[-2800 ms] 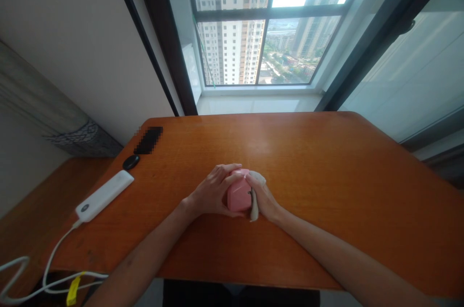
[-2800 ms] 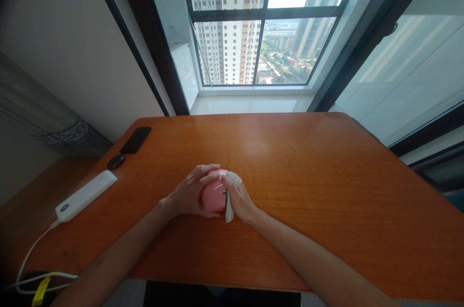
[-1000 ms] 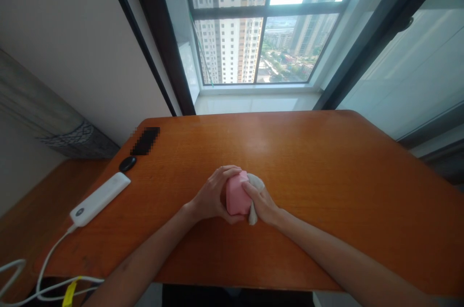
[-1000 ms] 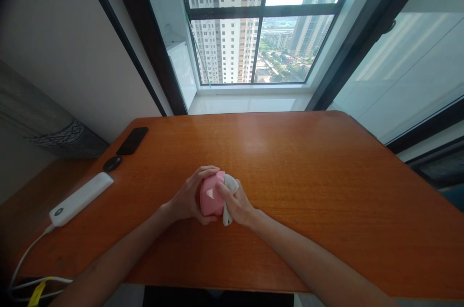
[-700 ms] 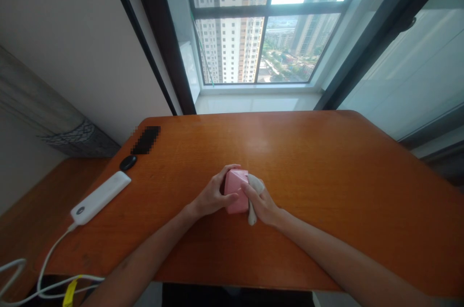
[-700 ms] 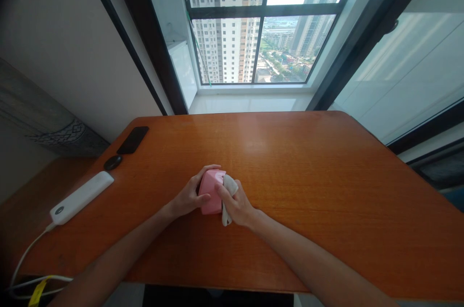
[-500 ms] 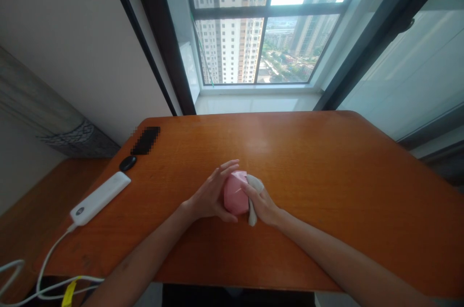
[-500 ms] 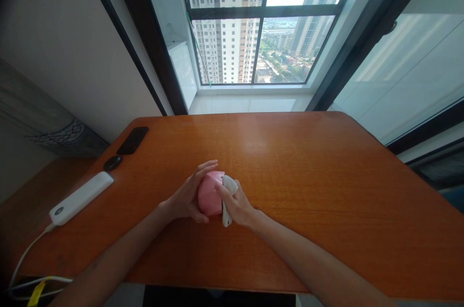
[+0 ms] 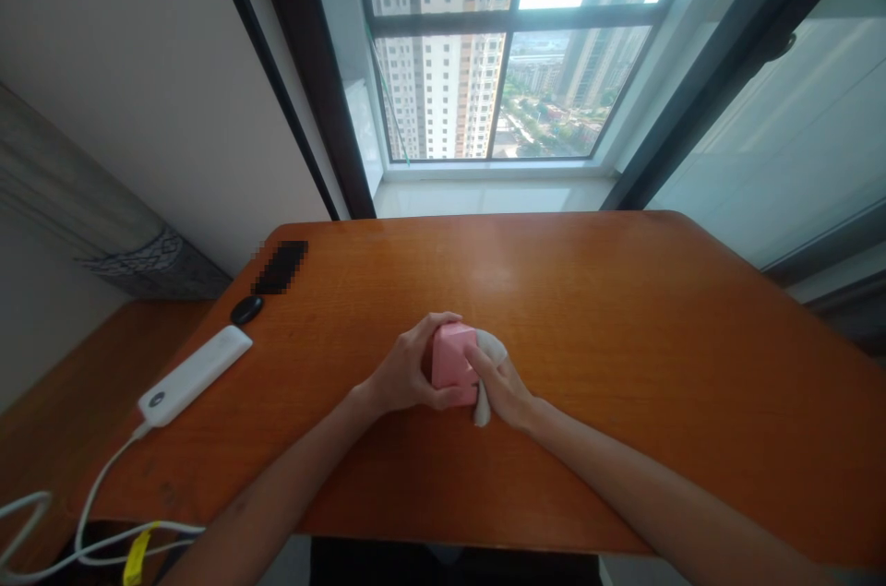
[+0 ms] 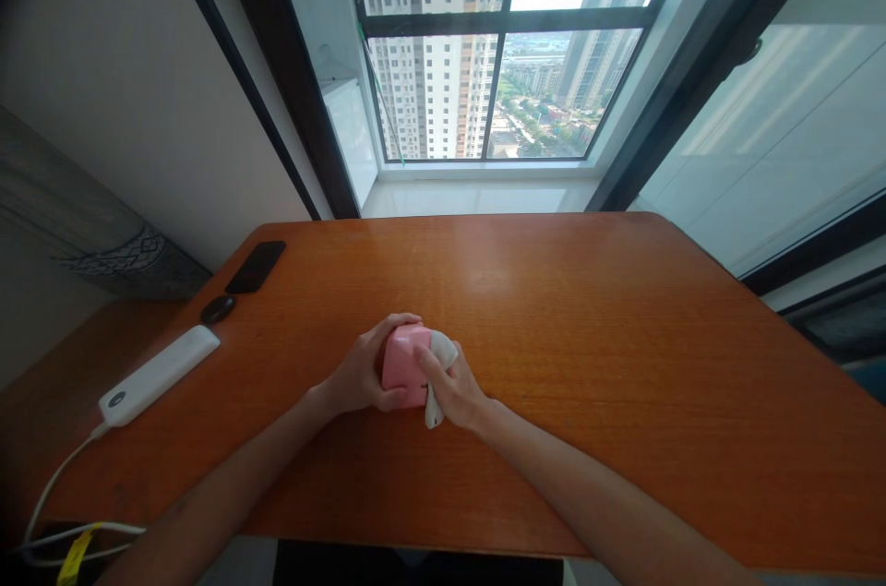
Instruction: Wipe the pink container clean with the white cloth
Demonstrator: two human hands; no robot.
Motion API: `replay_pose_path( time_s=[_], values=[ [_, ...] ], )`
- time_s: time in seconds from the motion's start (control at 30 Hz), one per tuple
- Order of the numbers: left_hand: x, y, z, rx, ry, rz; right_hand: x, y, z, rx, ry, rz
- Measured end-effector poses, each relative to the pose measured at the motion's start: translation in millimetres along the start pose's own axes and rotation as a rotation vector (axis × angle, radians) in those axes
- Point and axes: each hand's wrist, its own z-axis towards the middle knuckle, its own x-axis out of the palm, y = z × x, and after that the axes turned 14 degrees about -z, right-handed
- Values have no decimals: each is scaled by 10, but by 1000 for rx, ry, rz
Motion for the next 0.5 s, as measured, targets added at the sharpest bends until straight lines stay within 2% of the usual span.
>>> replay_pose_path(
  time_s=[0.1, 0.17, 0.27, 0.37, 0.5],
  values=[
    [16, -10, -4, -145, -6, -136, 2, -5, -9, -25, 31, -43],
    [12, 28, -21, -141, -6, -170, 2, -6, -11, -41, 45, -49],
    [-38, 138, -54, -8, 27, -64, 0, -6, -3, -37, 29, -42],
    [-131, 225, -65, 188, 115, 188, 3, -21, 15, 11, 22, -11],
    [-204, 206, -51, 377, 184, 443, 15, -47, 33, 44, 34, 53]
  ],
)
